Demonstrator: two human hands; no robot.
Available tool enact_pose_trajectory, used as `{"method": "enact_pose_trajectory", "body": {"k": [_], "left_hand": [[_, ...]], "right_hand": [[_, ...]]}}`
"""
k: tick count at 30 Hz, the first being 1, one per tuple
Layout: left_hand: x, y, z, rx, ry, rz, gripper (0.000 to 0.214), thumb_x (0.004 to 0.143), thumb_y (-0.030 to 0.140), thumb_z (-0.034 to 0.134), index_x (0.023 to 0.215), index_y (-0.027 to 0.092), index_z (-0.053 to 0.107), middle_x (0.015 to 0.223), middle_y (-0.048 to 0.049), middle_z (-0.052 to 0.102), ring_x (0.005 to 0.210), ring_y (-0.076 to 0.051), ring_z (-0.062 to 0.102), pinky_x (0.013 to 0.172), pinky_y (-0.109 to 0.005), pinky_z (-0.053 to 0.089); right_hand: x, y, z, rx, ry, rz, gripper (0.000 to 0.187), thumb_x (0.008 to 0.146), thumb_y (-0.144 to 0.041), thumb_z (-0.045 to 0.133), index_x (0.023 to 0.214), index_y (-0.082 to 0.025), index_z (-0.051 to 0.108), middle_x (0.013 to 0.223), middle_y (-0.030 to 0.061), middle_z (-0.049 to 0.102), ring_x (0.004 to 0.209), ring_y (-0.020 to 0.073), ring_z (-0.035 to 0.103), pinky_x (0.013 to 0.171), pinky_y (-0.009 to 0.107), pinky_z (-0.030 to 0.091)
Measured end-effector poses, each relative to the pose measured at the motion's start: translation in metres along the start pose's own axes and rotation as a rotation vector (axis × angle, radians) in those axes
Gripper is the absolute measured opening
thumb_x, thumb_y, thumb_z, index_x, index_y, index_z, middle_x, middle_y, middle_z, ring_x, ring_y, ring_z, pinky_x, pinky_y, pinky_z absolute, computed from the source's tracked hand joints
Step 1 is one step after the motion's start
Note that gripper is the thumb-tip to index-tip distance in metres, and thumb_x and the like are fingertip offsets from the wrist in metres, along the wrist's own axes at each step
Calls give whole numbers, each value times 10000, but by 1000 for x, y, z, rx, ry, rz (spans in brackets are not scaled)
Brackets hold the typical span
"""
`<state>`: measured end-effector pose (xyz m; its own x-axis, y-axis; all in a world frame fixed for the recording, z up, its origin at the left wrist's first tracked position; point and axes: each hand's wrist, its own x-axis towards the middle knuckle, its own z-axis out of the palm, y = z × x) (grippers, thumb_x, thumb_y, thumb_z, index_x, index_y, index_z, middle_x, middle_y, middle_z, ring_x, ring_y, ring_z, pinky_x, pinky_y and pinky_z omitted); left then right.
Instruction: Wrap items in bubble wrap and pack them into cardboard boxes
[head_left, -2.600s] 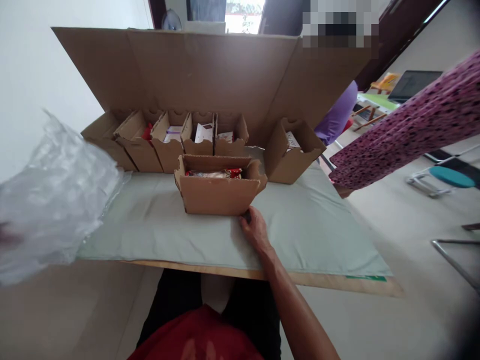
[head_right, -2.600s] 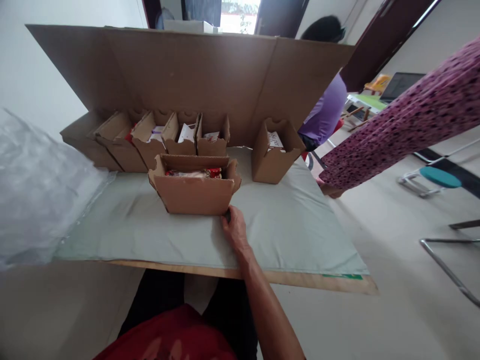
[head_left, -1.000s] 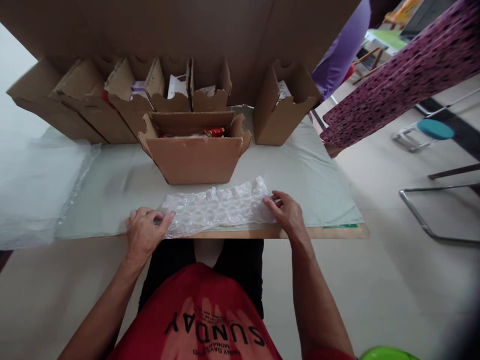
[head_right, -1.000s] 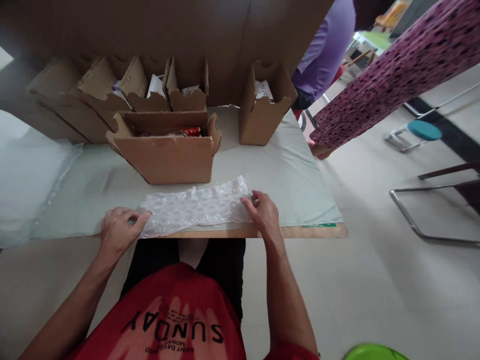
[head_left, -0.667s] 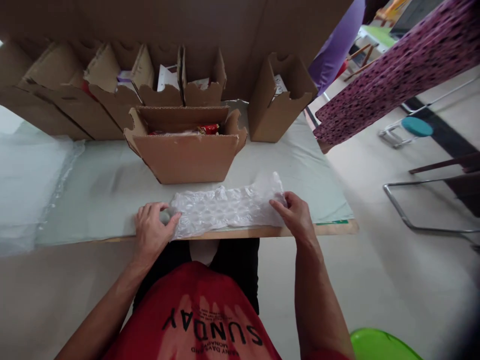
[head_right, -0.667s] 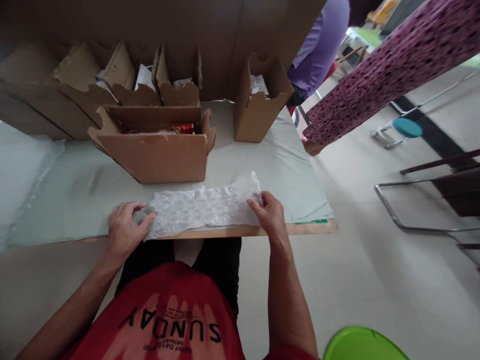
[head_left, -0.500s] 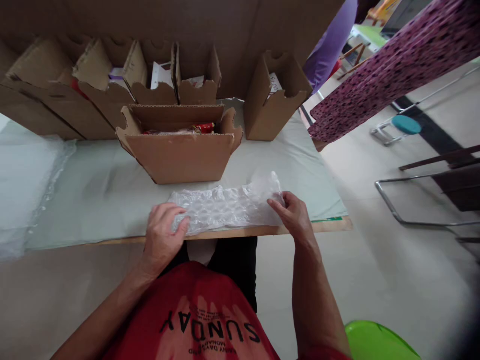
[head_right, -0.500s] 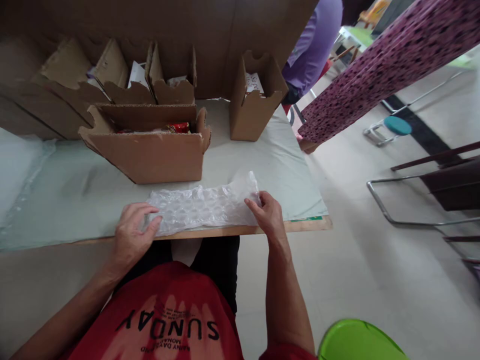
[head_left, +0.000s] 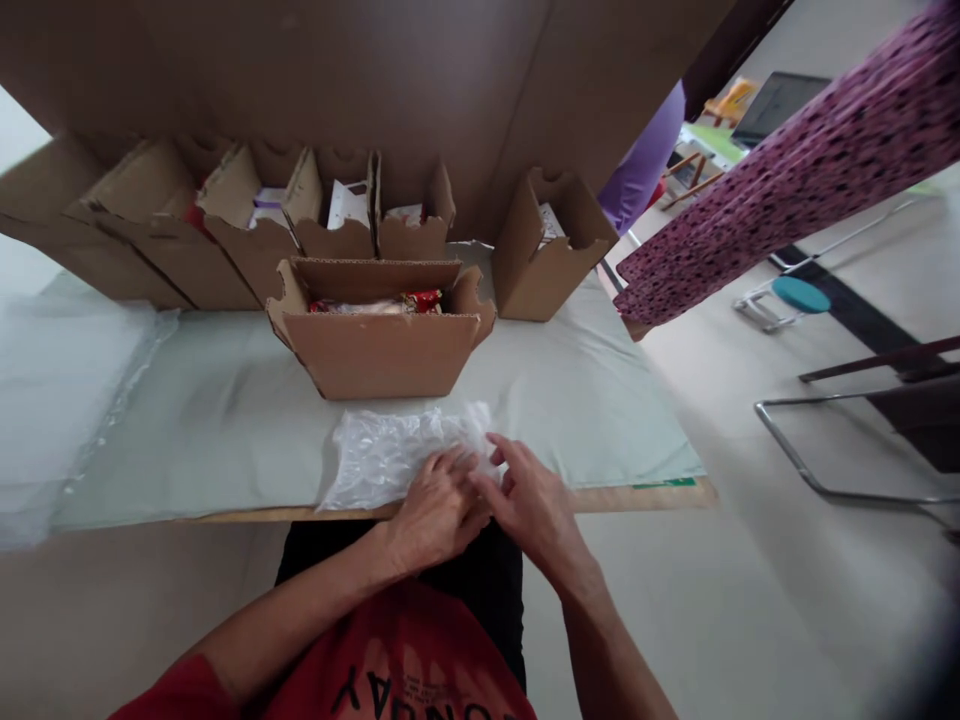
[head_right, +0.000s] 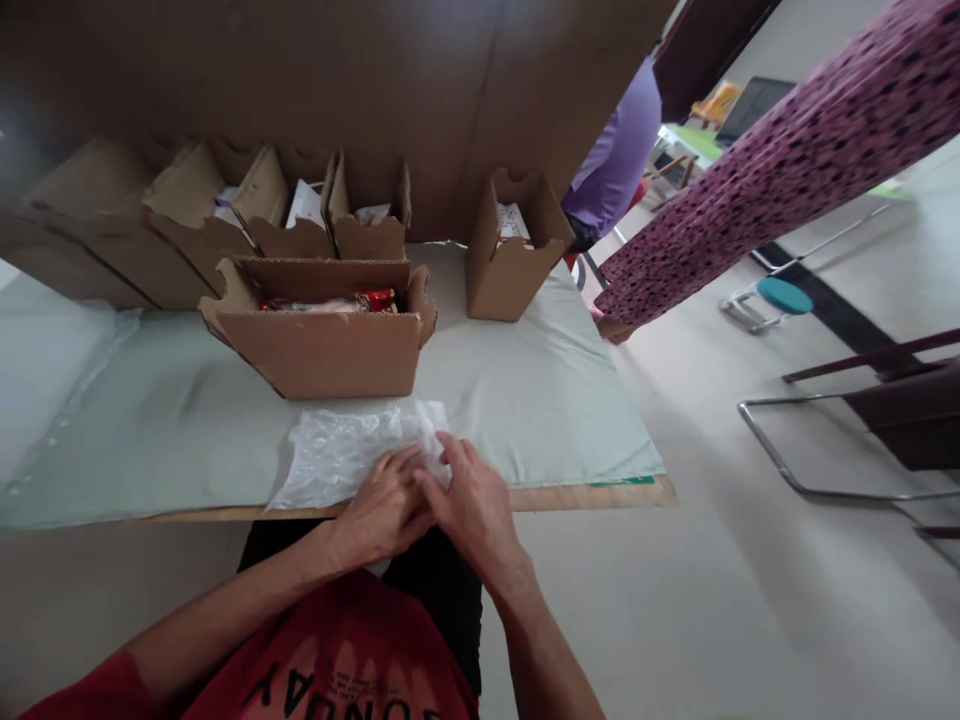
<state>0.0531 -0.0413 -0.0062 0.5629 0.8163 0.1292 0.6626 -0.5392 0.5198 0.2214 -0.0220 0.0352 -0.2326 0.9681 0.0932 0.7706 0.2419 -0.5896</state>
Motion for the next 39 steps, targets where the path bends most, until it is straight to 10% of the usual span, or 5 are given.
{"method": "enact_pose_trajectory", "body": {"k": [9, 14, 20, 27, 39], "left_hand": [[-21, -14, -18, -162, 363, 52, 152, 926, 153, 569, 1026, 201, 673, 1080, -73, 744, 1118, -258, 654, 1035, -458, 502], [-30, -26, -73, -144, 631, 78, 219, 886, 41, 568, 1033, 177, 656, 983, -70, 719, 1044, -224, 659, 946, -405, 548], [-27, -71, -158, 372, 896, -39, 404, 828, 58, 669, 1207, 196, 646, 1247, -125, 656, 1328, -332, 553, 1079, -504, 478], [5, -105, -182, 398, 730, 9, 430, 807, 35, 646, 1200, 207, 615, 1004, -55, 679, 1058, -260, 655, 1071, -549, 509], [-23, -124, -178, 411, 590, 202, 246, 716, 134, 779, 907, 263, 694, 897, -17, 652, 952, -241, 657, 1168, -637, 403]], "right_hand": [[15, 15, 17, -12, -64, -93, 344, 973, -226, 434, 1238, -173, 647, 968, 78, 734, 705, 182, 691, 684, 314, 544], [21, 20, 12, -182, -120, -155, 312, 965, -196, 474, 1219, -189, 655, 936, 44, 743, 667, 160, 698, 602, 280, 505], [39, 29, 3, -474, 50, -263, 266, 940, -351, 604, 1163, -216, 658, 1025, 97, 739, 858, 267, 709, 721, 388, 521], [50, 65, 9, -368, 9, -209, 619, 937, -496, 593, 1455, -189, 448, 1092, 131, 750, 867, 270, 734, 715, 402, 550], [63, 65, 5, -235, -118, -21, 417, 934, -594, 544, 1085, -228, 674, 799, 78, 721, 729, 262, 697, 658, 383, 539]]}}
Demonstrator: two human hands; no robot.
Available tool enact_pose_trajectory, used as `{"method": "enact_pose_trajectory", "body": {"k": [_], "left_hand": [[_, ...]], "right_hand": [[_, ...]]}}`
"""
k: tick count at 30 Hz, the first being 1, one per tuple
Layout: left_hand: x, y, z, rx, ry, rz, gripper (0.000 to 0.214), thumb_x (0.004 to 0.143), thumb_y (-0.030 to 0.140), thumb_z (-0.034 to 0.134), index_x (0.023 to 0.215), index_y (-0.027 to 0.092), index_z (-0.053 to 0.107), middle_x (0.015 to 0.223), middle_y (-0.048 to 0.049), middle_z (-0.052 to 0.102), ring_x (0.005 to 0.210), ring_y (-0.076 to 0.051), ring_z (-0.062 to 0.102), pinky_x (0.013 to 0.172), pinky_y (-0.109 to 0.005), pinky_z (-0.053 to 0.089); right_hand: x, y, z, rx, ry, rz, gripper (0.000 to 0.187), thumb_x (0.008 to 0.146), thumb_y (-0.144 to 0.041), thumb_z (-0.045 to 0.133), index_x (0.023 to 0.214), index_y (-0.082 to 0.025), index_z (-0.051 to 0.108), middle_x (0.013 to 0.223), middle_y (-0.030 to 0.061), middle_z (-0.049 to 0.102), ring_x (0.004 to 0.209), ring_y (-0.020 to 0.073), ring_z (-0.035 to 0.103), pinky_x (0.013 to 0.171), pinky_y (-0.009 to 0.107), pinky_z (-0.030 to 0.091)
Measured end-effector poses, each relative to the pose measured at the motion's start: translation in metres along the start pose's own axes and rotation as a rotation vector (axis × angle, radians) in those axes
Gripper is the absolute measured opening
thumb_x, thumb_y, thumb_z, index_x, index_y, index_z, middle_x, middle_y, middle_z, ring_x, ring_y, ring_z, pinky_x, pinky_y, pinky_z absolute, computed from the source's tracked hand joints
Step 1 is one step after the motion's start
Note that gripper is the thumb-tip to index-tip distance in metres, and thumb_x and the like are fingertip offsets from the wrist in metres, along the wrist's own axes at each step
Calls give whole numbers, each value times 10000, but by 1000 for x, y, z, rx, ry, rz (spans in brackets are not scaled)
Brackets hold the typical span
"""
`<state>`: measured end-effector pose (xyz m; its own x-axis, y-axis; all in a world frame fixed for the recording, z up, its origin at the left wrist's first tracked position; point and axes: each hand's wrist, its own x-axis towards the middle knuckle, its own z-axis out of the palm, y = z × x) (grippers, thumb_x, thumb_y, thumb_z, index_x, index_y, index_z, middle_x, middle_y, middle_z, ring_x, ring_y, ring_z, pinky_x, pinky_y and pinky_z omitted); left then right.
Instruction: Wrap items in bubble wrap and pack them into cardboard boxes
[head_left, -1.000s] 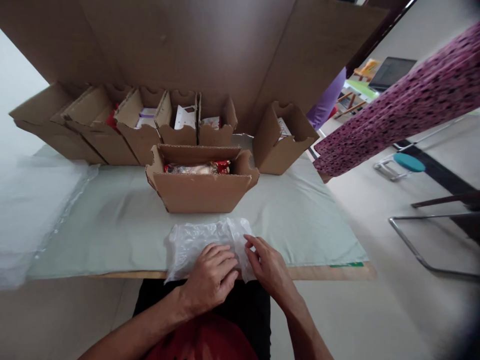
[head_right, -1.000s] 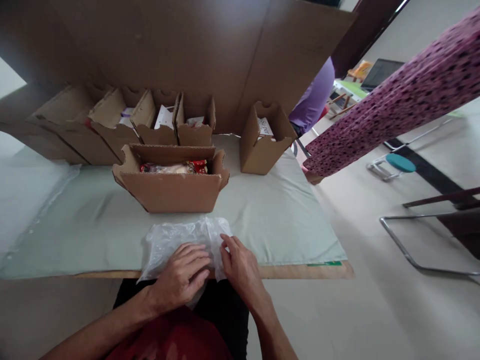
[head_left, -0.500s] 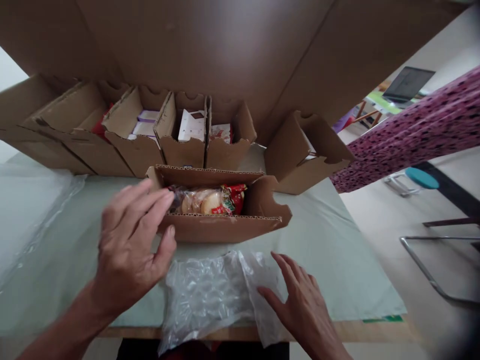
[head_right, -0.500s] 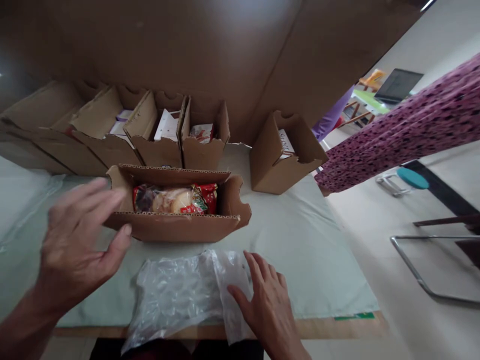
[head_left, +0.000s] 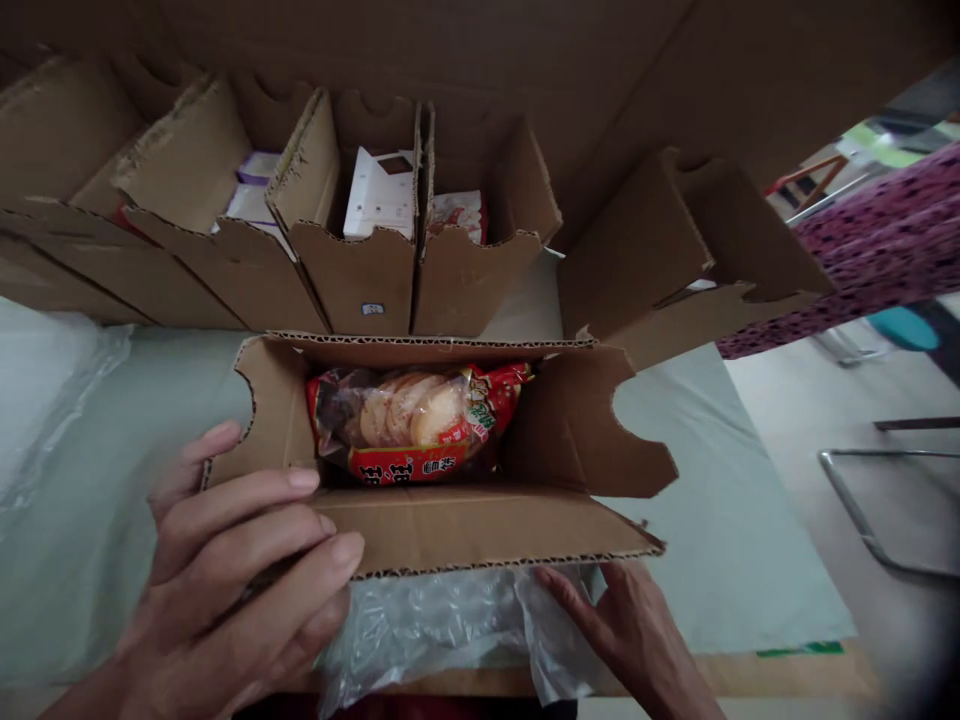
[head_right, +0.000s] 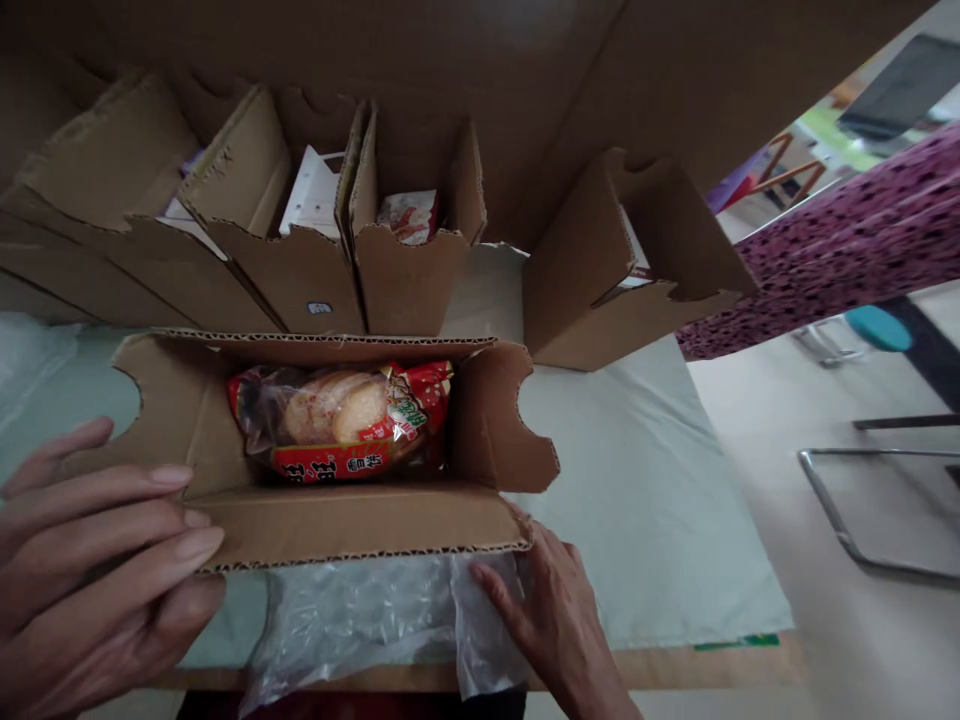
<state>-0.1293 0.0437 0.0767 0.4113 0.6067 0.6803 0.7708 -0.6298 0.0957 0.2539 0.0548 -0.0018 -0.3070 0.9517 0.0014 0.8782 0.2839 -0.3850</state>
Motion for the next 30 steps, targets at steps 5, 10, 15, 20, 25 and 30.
{"method": "enact_pose_trajectory", "body": {"k": [5, 10, 15, 20, 25, 30], "left_hand": [[2, 9, 1, 164, 188, -167, 538, 695, 133, 765, 1206, 273, 675, 1205, -81, 676, 1221, -336, 612, 1144, -630, 421], [-16, 59, 2, 24, 224, -217, 786, 704, 125, 745, 1446, 261, 526, 1345, -89, 624, 1244, -326, 602, 1029, -532, 541], [-31, 138, 33, -414, -101, -332, 344, 833, 40, 611, 1141, 190, 646, 1188, -108, 669, 1183, -281, 617, 1012, -487, 553], [-39, 165, 64, -457, -293, -364, 365, 874, 110, 565, 1228, 161, 639, 1330, -145, 649, 1230, -295, 589, 1050, -500, 526], [-39, 168, 82, -415, -449, -396, 469, 865, 157, 569, 1334, 149, 585, 1417, -158, 609, 1289, -323, 561, 1100, -529, 469], [-36, 171, 89, -405, -523, -433, 444, 867, 215, 613, 1307, 159, 590, 1349, -151, 645, 1259, -329, 564, 1072, -523, 453]], "right_hand": [[-1, -4, 1, 101, -10, 56, 459, 911, -592, 584, 1167, -216, 652, 894, 81, 750, 774, 241, 714, 719, 388, 561], [-4, -17, -1, 219, -34, 175, 617, 887, -606, 602, 1325, -172, 602, 1009, 121, 753, 836, 254, 712, 806, 419, 560], [-11, -27, -1, 283, -41, 253, 653, 885, -630, 571, 1346, -168, 604, 1068, 132, 742, 799, 238, 699, 776, 395, 550], [-11, -36, 5, 182, -43, 255, 670, 881, -615, 601, 1352, -139, 596, 974, 128, 747, 834, 269, 708, 751, 370, 517], [-10, -52, 15, 54, 33, 205, 596, 907, -585, 605, 1329, -165, 583, 948, 118, 757, 855, 277, 713, 721, 340, 484], [-16, -66, 13, 41, 73, 208, 648, 900, -561, 610, 1372, -123, 538, 1103, 184, 734, 938, 314, 709, 736, 367, 506]]}}
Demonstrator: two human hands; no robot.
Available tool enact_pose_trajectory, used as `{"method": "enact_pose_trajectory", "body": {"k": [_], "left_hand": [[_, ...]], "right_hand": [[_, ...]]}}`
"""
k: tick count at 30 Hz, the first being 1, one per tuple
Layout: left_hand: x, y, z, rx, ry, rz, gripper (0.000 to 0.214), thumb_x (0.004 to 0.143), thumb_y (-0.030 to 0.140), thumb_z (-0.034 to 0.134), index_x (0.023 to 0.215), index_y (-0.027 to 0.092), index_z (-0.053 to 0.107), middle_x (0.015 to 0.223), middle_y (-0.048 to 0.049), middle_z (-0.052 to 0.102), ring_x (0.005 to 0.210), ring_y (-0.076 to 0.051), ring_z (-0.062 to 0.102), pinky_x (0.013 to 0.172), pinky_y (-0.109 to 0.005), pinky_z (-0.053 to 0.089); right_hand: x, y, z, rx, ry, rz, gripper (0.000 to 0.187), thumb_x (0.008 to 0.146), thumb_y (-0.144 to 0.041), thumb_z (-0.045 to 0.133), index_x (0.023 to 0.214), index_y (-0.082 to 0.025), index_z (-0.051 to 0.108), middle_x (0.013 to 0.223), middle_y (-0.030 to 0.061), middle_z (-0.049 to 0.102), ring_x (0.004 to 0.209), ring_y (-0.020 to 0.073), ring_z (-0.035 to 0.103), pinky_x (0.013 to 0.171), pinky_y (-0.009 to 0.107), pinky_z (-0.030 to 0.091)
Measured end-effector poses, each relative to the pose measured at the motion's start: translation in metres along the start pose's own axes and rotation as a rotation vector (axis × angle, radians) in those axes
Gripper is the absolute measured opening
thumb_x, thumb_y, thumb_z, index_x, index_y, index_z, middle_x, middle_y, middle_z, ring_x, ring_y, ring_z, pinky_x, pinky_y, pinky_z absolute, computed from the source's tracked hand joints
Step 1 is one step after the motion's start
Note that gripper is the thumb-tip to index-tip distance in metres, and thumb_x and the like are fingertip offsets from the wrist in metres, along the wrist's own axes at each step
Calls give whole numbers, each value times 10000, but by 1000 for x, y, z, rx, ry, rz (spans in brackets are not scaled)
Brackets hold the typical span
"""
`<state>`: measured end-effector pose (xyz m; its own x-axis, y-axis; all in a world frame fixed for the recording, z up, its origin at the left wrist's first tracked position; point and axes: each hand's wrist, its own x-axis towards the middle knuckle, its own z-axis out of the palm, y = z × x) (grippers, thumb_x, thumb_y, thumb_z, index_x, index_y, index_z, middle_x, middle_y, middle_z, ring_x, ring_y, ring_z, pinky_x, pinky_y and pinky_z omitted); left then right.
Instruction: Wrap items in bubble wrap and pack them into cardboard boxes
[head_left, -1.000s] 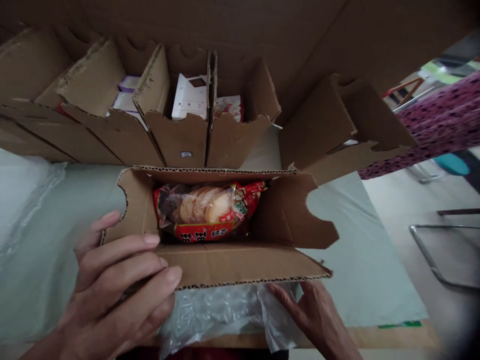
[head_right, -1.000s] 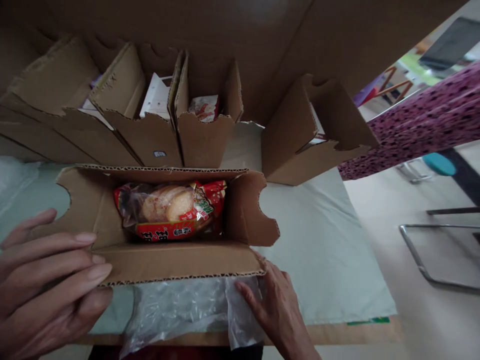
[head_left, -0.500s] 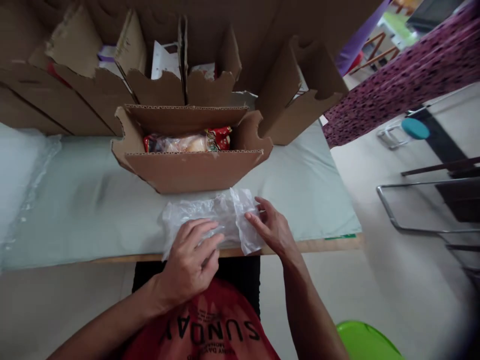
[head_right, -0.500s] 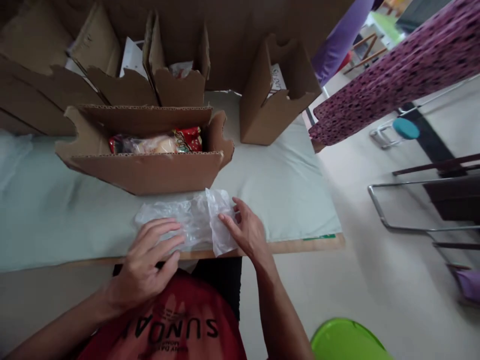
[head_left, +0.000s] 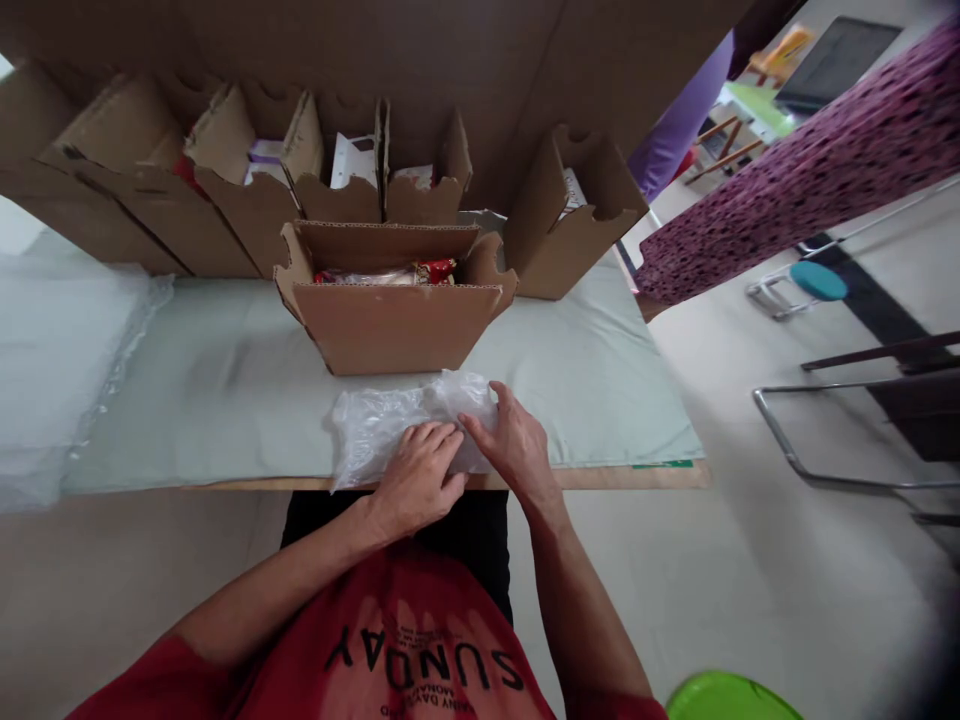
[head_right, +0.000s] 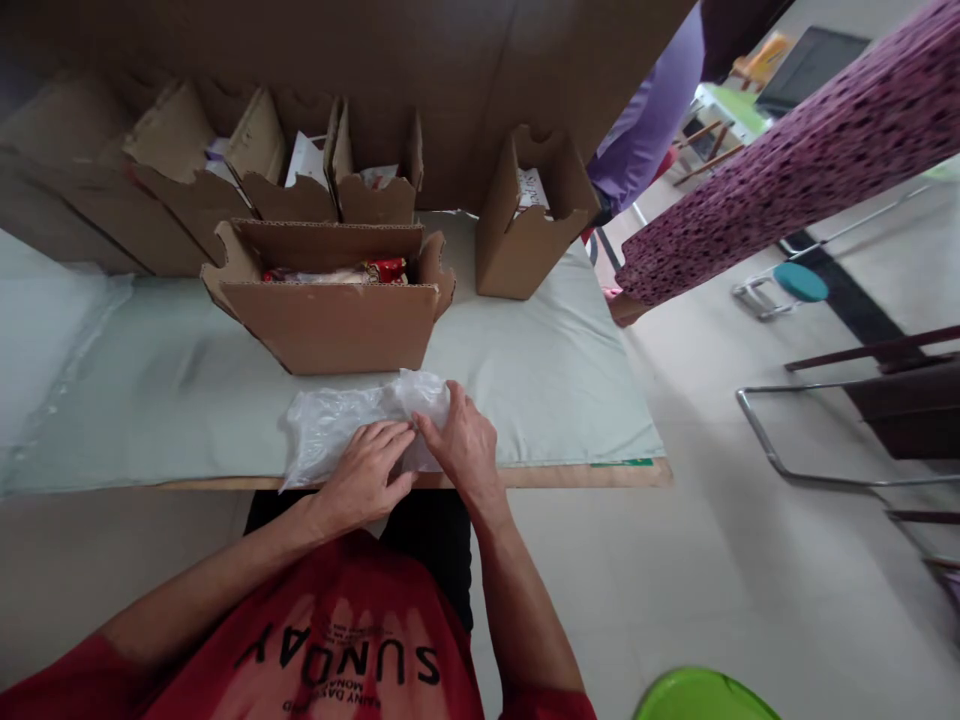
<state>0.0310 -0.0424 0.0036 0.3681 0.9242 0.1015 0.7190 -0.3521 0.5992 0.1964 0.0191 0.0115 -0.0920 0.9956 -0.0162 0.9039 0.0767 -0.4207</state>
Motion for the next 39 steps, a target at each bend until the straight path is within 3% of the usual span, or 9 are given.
{"method": "enact_pose_trajectory", "body": {"k": [7, 13, 18, 20, 22, 26, 30, 34, 39], "left_hand": [[-11, -7, -8, -1, 73, -29, 335, 821, 216, 658, 1148, 140, 664, 1269, -153, 649, 1191, -329, 532, 1040, -516, 443], [-34, -17, -19, 93, 105, -53, 260, 817, 261, 653, 1056, 169, 698, 1173, -156, 634, 1206, -351, 512, 1069, -575, 425], [-68, -33, -42, 40, 386, -16, 233, 821, 209, 642, 1047, 189, 695, 1179, -126, 667, 1207, -314, 572, 1115, -541, 416], [-82, -48, -52, 24, 535, -145, 223, 835, 215, 613, 1040, 182, 693, 1125, -119, 677, 1108, -285, 625, 1026, -482, 491], [-90, -66, -58, -21, 589, -376, 301, 835, 272, 595, 1102, 167, 682, 1101, -125, 684, 993, -266, 663, 897, -427, 550], [-88, -89, -65, -227, 469, -718, 570, 791, 411, 600, 1286, 128, 605, 1139, -144, 706, 773, -218, 671, 712, -358, 552], [-72, -84, -71, -412, 350, -788, 688, 759, 432, 634, 1360, 108, 547, 967, -80, 733, 685, -179, 639, 689, -328, 515], [-60, -77, -74, -684, 315, -819, 811, 723, 517, 670, 1385, 87, 487, 682, 47, 607, 577, -137, 559, 557, -260, 430], [-50, -79, -75, -986, 237, -912, 536, 630, 567, 737, 961, 179, 573, 510, 114, 423, 415, -72, 334, 422, -208, 229]], "right_hand": [[-25, -17, -19, 371, -74, -107, 732, 879, -569, 638, 1434, -118, 485, 1027, 97, 698, 610, 144, 603, 662, 322, 533], [-37, -47, -12, 431, -101, -229, 569, 908, -471, 627, 1395, -193, 532, 1059, 72, 685, 646, 132, 577, 684, 310, 543], [-36, -58, 0, 355, -69, -254, 506, 929, -425, 590, 1379, -198, 544, 1044, 80, 693, 620, 140, 575, 698, 340, 552], [-36, -62, 4, 321, -54, -235, 488, 933, -415, 585, 1368, -197, 552, 1039, 84, 694, 611, 144, 571, 699, 350, 548], [-36, -65, 6, 308, -51, -215, 472, 930, -406, 587, 1349, -190, 567, 1032, 82, 692, 600, 142, 566, 699, 352, 544], [-35, -71, 10, 382, -58, -194, 447, 910, -383, 601, 1305, -175, 594, 1017, 70, 689, 585, 129, 557, 699, 338, 546], [-32, -70, 13, 487, -66, -153, 437, 907, -380, 592, 1292, -174, 601, 1013, 67, 696, 586, 120, 563, 673, 317, 544], [-30, -67, 14, 543, -89, -125, 438, 901, -390, 594, 1278, -168, 613, 1001, 66, 700, 592, 116, 576, 640, 298, 533], [-27, -64, 17, 591, -108, -140, 421, 890, -337, 562, 1274, -173, 619, 1016, 70, 697, 599, 114, 573, 626, 292, 521]]}}
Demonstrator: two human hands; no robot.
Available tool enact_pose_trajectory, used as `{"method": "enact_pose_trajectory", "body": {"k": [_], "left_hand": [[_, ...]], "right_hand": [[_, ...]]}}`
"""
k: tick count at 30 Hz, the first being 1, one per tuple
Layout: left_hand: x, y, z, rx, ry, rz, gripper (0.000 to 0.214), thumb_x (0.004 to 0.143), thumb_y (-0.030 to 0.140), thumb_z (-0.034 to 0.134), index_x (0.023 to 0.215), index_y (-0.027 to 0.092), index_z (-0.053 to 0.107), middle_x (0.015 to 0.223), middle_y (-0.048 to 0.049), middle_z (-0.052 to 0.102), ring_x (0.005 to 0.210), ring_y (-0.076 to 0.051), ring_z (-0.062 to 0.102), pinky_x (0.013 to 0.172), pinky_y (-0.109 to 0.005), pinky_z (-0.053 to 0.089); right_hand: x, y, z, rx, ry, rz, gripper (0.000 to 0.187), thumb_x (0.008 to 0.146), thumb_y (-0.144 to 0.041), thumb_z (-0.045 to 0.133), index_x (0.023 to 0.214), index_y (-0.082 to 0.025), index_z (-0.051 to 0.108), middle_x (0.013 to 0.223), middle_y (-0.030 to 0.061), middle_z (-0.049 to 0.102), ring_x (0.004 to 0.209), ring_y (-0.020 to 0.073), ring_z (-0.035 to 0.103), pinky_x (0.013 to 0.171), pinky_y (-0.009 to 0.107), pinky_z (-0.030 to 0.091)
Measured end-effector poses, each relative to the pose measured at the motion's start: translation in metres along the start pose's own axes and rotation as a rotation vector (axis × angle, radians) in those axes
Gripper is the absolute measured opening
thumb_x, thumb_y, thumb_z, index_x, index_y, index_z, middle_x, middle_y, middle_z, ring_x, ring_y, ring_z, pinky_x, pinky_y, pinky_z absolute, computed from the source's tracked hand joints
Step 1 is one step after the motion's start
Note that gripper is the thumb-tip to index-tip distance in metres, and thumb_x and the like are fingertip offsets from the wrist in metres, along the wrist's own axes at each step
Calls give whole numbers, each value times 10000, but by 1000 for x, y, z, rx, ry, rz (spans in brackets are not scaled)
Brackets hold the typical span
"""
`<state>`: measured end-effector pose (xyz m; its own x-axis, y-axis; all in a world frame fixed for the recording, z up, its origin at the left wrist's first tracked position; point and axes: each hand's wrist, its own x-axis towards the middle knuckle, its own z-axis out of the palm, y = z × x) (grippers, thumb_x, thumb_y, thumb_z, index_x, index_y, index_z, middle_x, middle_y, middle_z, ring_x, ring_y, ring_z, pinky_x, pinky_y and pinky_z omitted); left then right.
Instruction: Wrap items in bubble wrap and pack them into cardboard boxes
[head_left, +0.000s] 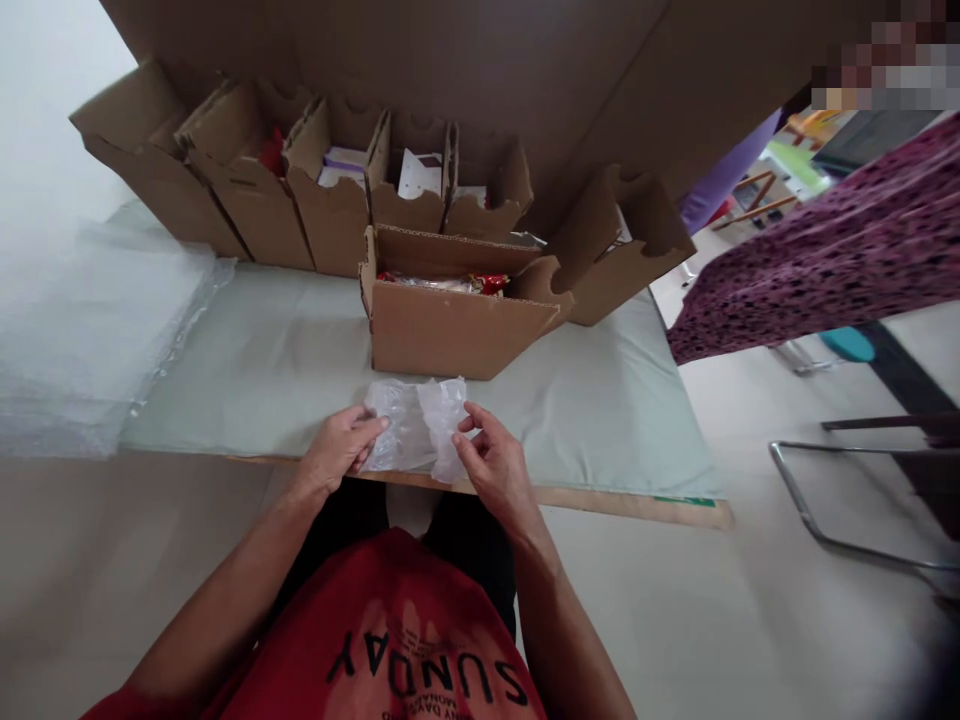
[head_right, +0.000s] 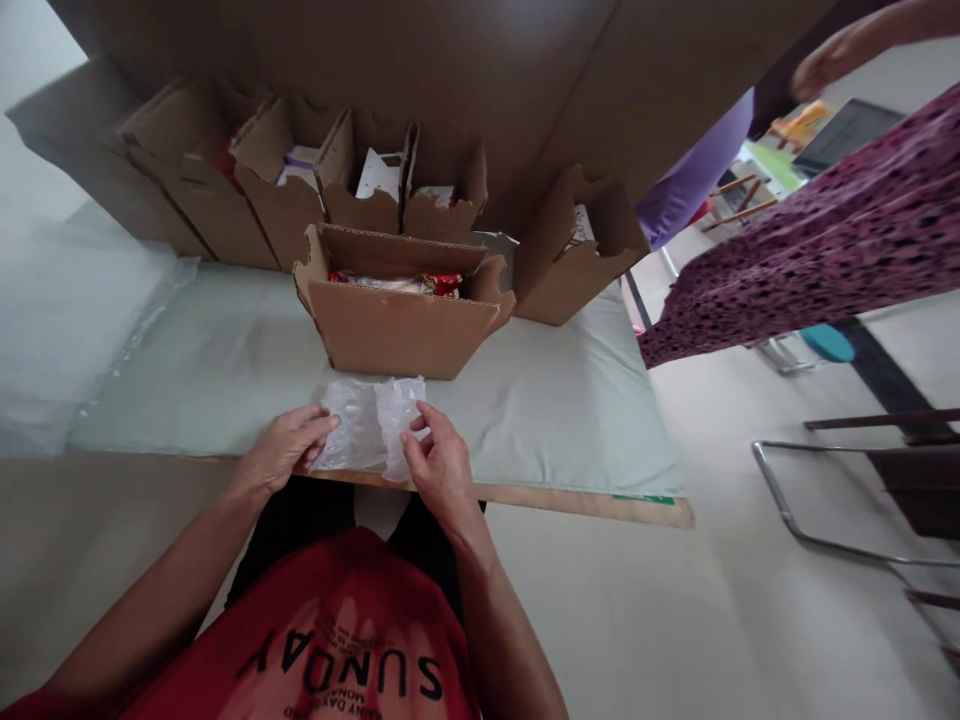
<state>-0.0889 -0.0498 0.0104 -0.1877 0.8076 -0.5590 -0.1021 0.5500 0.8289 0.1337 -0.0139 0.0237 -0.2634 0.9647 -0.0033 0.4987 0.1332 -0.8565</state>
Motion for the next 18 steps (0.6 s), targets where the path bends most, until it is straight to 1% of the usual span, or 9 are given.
{"method": "enact_pose_trajectory", "body": {"k": [2, 3, 7, 9, 11, 13, 14, 16, 18], "left_hand": [[2, 3, 1, 1, -33, -13, 458, 614, 564, 737, 820, 209, 533, 486, 118, 379, 407, -67, 304, 419, -207, 200], [2, 6, 2, 30, -21, 17, 431, 617, 553, 731, 782, 211, 527, 492, 111, 384, 418, -68, 314, 426, -207, 210], [0, 14, 9, 214, 131, 240, 340, 633, 488, 707, 687, 199, 536, 601, 60, 499, 549, -90, 435, 525, -218, 336], [-1, 15, 14, 229, 145, 267, 329, 634, 478, 697, 678, 205, 520, 624, 55, 513, 589, -106, 470, 563, -231, 373], [-1, 14, 20, 180, 113, 250, 327, 633, 469, 701, 724, 205, 530, 660, 45, 549, 628, -126, 520, 597, -244, 414], [0, 11, 24, 80, 76, 222, 377, 622, 443, 729, 850, 195, 561, 759, 16, 631, 714, -161, 602, 664, -269, 478], [0, 9, 26, 22, 57, 206, 436, 621, 434, 745, 935, 190, 568, 821, -2, 667, 762, -181, 637, 700, -287, 506], [-2, 6, 29, -71, 7, 181, 547, 647, 446, 766, 1079, 183, 560, 933, -33, 709, 834, -209, 676, 761, -322, 542], [-6, 3, 32, -98, -50, 167, 579, 696, 499, 767, 1129, 168, 571, 999, -59, 721, 869, -217, 688, 795, -339, 553]], "right_hand": [[1, 3, 0, 8, -6, -1, 427, 883, -310, 546, 1277, -166, 620, 1030, 73, 689, 610, 115, 576, 642, 296, 525], [2, 4, 0, 10, -6, -1, 428, 879, -301, 543, 1275, -160, 623, 1033, 75, 685, 609, 115, 575, 651, 299, 527], [3, 9, -1, -25, 12, -25, 386, 892, -310, 565, 1246, -181, 649, 1016, 71, 678, 618, 125, 565, 700, 325, 539], [4, 13, 0, -106, 64, -72, 369, 900, -371, 604, 1225, -208, 664, 1058, 92, 679, 748, 176, 617, 791, 373, 552], [5, 18, 1, -195, 122, -116, 422, 890, -457, 641, 1231, -209, 661, 1187, 139, 662, 998, 267, 643, 928, 465, 533], [6, 23, 4, -236, 138, -130, 520, 879, -523, 652, 1274, -184, 631, 1317, 185, 612, 1204, 342, 589, 1024, 541, 486], [6, 26, 6, -235, 126, -126, 561, 883, -539, 645, 1303, -169, 606, 1349, 199, 593, 1245, 356, 573, 1040, 552, 478], [4, 27, 12, -215, 93, -125, 606, 902, -541, 623, 1361, -152, 551, 1361, 209, 583, 1253, 350, 579, 1042, 537, 489], [-1, 24, 21, -221, 91, -155, 623, 909, -521, 621, 1400, -154, 507, 1359, 205, 584, 1242, 339, 586, 1038, 524, 499]]}}
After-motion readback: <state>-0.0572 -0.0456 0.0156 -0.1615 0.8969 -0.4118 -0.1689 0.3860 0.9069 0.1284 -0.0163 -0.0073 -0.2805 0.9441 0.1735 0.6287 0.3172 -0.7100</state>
